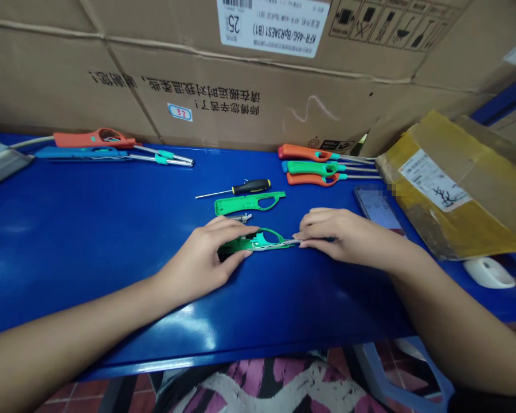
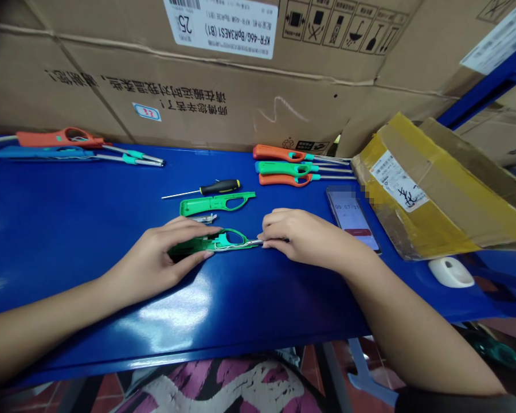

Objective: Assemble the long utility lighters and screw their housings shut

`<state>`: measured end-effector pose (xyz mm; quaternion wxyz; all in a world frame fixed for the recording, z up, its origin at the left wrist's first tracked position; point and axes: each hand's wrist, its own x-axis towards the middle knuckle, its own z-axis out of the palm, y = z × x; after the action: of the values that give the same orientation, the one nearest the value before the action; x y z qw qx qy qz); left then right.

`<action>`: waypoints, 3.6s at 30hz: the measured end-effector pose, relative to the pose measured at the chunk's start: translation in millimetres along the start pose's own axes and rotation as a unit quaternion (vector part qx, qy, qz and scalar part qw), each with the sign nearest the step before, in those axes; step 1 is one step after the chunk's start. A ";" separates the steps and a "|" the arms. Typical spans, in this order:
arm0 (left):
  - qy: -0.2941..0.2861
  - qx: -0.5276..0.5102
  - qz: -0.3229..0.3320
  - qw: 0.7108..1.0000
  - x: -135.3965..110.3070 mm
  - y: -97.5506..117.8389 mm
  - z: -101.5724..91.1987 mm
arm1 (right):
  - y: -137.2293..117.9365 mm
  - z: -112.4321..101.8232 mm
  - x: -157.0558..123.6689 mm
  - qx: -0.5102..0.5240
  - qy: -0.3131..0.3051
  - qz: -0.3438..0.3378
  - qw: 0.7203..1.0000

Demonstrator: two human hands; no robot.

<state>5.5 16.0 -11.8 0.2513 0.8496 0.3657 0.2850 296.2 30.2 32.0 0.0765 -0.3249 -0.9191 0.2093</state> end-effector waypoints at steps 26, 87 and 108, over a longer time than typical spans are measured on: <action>0.025 -0.012 -0.012 1.000 -1.8 1.3 5.8 | -9.6 -2.2 37.2 0.151 -0.087 0.218 0.960; 0.007 0.127 0.139 0.982 -9.9 3.3 3.0 | -39.3 28.1 30.6 -0.008 0.041 0.108 0.993; -0.001 0.190 0.169 0.967 -10.0 6.3 0.0 | -34.2 27.2 31.1 0.092 0.064 0.109 0.988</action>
<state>2.8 4.4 -10.8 0.0341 0.9314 0.2640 0.2483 245.3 16.7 22.6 0.1415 -0.4274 -0.8484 0.2784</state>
